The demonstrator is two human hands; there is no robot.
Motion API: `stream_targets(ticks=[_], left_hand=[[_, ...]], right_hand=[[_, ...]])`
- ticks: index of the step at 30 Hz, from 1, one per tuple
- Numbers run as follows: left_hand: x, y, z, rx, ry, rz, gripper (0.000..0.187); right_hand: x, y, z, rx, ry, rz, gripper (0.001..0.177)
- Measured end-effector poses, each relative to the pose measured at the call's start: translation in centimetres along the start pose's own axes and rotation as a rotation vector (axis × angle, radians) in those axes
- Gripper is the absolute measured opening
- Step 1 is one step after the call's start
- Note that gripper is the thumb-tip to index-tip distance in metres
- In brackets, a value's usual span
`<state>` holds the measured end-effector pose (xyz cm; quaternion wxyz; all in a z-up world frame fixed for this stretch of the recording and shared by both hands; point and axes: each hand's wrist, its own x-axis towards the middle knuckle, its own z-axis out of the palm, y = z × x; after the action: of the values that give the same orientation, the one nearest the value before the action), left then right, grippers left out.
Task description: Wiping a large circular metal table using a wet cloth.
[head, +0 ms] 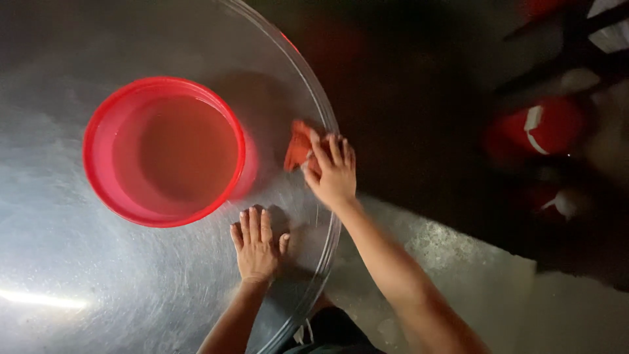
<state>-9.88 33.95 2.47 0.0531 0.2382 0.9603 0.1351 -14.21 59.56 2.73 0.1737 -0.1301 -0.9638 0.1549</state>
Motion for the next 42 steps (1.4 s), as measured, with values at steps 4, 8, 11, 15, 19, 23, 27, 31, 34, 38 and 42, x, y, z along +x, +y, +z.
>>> stream_targets(ticks=[4, 8, 11, 15, 19, 23, 27, 31, 34, 38, 42], left_hand=[[0.1, 0.0, -0.2, 0.022, 0.012, -0.001, 0.08], [0.0, 0.0, 0.0, -0.002, 0.012, -0.004, 0.082], [0.0, -0.1, 0.4, 0.004, 0.025, 0.003, 0.085], [0.0, -0.1, 0.4, 0.0, 0.064, 0.004, 0.09], [-0.4, -0.2, 0.7, -0.056, 0.089, 0.012, 0.09], [-0.2, -0.3, 0.7, -0.071, 0.078, 0.016, 0.091], [0.2, 0.2, -0.6, -0.043, 0.037, 0.012, 0.085], [0.4, 0.5, -0.9, -0.062, 0.037, 0.007, 0.086], [0.7, 0.7, -1.3, -0.059, 0.045, -0.005, 0.085], [0.8, 0.9, -1.8, -0.056, 0.031, -0.015, 0.082], [1.1, 1.1, -2.3, -0.077, 0.019, -0.027, 0.078]], right_hand=[[3.1, -0.1, 0.5, -0.048, -0.032, 0.01, 0.071], [0.9, -1.8, -1.1, -0.107, -0.052, -0.035, 0.062], [-3.1, -5.2, -4.1, -0.075, -0.119, -0.046, 0.06], [-11.9, -8.9, -4.2, 0.035, -0.232, -0.117, 0.064], [-9.0, -9.8, -5.2, -0.003, -0.24, -0.133, 0.067], [-2.3, -9.3, -3.4, 0.032, -0.306, -0.139, 0.078], [4.6, -8.8, 1.0, -0.042, -0.296, -0.13, 0.084], [11.4, -7.7, 5.0, -0.045, -0.201, -0.134, 0.08], [16.5, -6.4, 7.2, -0.059, -0.08, -0.19, 0.074], [21.2, -3.9, 7.2, -0.044, -0.093, -0.188, 0.071], [23.6, 0.3, 10.0, -0.102, -0.031, -0.127, 0.071]])
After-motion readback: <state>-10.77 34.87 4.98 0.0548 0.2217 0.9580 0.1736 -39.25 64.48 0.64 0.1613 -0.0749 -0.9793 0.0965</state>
